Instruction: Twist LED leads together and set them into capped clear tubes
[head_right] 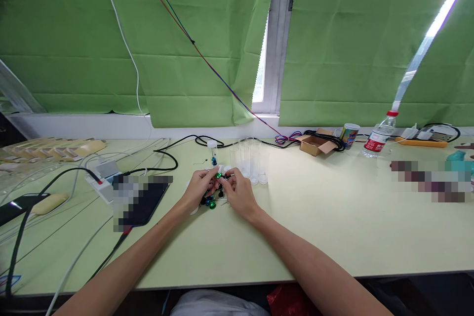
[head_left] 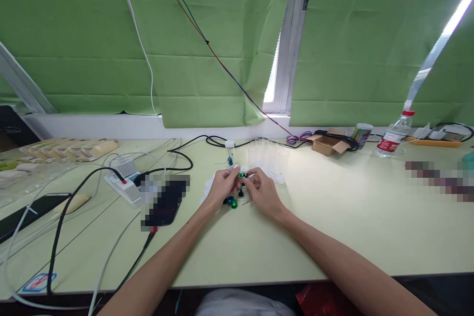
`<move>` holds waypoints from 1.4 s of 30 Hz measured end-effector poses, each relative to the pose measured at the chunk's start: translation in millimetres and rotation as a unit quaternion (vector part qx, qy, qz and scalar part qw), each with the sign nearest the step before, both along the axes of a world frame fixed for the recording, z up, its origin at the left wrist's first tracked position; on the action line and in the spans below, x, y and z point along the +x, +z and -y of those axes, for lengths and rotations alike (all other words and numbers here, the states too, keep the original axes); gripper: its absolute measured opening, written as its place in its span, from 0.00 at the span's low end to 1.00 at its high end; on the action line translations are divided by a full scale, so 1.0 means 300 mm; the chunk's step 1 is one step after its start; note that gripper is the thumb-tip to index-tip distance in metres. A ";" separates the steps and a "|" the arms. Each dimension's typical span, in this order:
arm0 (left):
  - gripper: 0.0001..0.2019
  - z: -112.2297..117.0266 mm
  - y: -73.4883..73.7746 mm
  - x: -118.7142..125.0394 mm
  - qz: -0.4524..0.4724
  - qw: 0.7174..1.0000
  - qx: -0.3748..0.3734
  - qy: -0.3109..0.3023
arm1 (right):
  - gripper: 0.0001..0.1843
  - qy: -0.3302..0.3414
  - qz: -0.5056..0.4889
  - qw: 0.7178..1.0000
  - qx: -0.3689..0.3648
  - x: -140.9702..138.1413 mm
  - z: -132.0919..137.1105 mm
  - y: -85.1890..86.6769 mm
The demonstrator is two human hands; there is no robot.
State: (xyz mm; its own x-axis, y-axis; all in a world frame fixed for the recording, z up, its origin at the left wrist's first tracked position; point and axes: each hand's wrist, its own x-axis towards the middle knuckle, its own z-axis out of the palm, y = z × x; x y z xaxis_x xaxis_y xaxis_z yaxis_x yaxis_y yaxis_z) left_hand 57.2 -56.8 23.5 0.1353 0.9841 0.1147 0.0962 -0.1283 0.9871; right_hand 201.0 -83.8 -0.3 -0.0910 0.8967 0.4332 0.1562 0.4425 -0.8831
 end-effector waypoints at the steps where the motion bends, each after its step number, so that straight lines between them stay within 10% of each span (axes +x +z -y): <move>1: 0.25 0.000 0.000 0.000 -0.001 1.000 0.001 0.000 | 0.13 -0.001 0.001 1.000 0.002 0.000 -0.001 0.000; 42: 0.24 0.000 -0.005 0.002 0.008 1.000 -0.012 -0.023 | 0.25 -0.022 0.062 0.998 0.003 0.000 0.004 0.013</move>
State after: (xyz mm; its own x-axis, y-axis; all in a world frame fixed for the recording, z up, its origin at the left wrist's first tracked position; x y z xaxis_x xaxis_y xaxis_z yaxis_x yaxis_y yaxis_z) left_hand 57.8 -56.9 22.0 0.1794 0.9793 0.0935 0.0757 -0.1085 0.9912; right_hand 201.1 -85.0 3.6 -0.1054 0.8987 0.4257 0.2833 0.4375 -0.8534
